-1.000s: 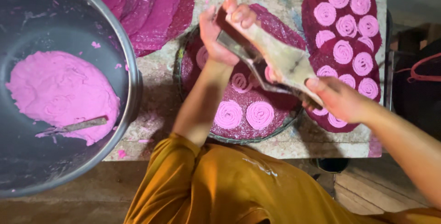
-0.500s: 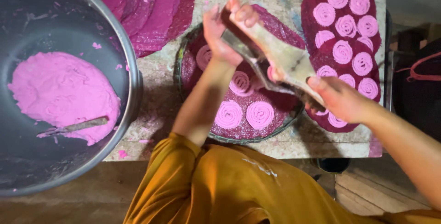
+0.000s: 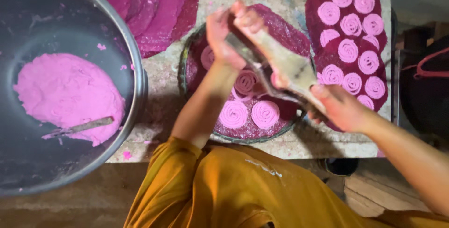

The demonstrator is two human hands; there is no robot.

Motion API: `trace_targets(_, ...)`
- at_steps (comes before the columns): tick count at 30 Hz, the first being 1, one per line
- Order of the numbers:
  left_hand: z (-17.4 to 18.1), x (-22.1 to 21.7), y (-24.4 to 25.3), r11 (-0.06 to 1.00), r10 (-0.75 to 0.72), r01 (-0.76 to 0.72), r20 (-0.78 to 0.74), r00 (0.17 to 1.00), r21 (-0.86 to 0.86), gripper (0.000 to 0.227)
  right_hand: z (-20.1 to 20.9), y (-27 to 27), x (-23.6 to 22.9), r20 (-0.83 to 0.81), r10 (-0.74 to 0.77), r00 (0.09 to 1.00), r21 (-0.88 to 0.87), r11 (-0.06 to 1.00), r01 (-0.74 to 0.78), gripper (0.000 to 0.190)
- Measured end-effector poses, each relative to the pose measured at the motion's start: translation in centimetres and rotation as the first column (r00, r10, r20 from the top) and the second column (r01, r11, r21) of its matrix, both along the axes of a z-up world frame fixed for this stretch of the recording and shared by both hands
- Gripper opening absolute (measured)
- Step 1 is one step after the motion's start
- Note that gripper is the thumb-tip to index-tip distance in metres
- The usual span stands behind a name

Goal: The person scoops pink paste from a metal bowl and uses a wooden press tool to extrude rose-shaped swirls onto a dark red fabric-covered tray. The person repeatedly fills the press, extrudes the paste, and arranges the shapes in rows on the tray.

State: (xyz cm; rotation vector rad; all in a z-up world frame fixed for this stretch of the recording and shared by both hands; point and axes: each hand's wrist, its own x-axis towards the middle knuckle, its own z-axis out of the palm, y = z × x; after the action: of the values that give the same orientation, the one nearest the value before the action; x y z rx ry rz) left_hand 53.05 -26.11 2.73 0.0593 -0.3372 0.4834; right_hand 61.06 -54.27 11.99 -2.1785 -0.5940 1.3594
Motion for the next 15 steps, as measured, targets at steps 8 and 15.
trace_targets(8, 1.0, -1.6, -1.1, 0.94, -0.075, 0.207, -0.427, 0.901, 0.27, 0.054, -1.6, -6.6, 0.9, -0.135, -0.055, 0.989, 0.196, 0.977, 0.081, 0.074)
trace_targets(15, -1.5, -9.7, -4.1, 0.227, 0.319, 0.481, -0.531, 0.785, 0.847, 0.048, -3.6, -8.2, -1.5, -0.31, -0.139, 0.941, 0.385, 0.886, 0.258, 0.085)
